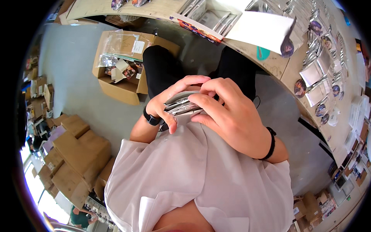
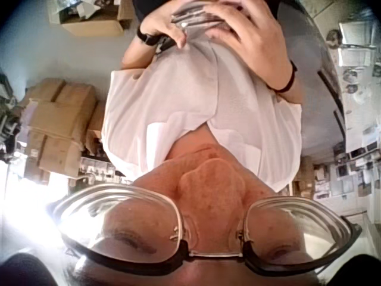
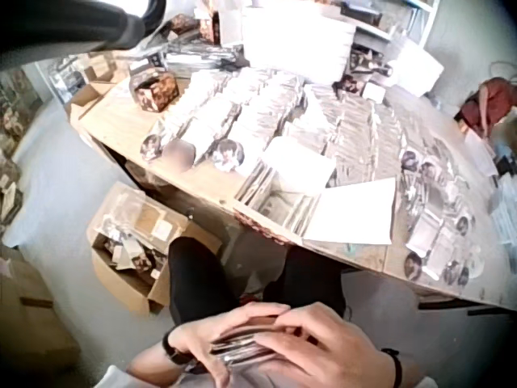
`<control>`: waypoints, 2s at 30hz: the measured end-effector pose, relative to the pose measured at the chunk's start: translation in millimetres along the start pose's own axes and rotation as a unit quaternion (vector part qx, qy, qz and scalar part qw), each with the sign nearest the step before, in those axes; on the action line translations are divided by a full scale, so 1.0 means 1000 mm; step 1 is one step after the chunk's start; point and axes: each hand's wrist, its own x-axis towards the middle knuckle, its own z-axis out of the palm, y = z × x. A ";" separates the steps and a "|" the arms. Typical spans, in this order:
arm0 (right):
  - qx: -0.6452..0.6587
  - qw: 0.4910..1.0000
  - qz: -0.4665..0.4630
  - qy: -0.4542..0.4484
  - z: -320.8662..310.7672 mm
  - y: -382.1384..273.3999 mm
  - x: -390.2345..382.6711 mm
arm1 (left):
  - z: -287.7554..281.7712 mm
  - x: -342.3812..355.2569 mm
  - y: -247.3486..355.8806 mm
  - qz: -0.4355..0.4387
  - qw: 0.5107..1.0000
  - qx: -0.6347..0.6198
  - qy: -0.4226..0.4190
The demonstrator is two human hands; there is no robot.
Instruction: The person uses a blue blade tool to open and slice through silver packages, removes small badge items, places them into a small cardboard box, and organizes the stacks of packages on the table.
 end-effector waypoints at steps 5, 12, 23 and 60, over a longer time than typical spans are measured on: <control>0.005 0.995 -0.085 0.048 -0.005 0.016 -0.020 | 0.016 0.001 0.002 0.005 0.996 0.077 0.040; 0.062 0.994 -0.089 0.015 -0.030 0.030 -0.036 | 0.029 0.017 -0.007 -0.018 0.993 0.110 0.037; -0.017 0.988 -0.133 -0.080 -0.045 0.039 -0.030 | 0.033 0.026 -0.017 -0.059 0.994 0.061 0.070; -0.005 0.999 -0.014 0.042 0.009 0.044 -0.011 | 0.024 0.018 -0.031 -0.026 0.966 -0.184 0.177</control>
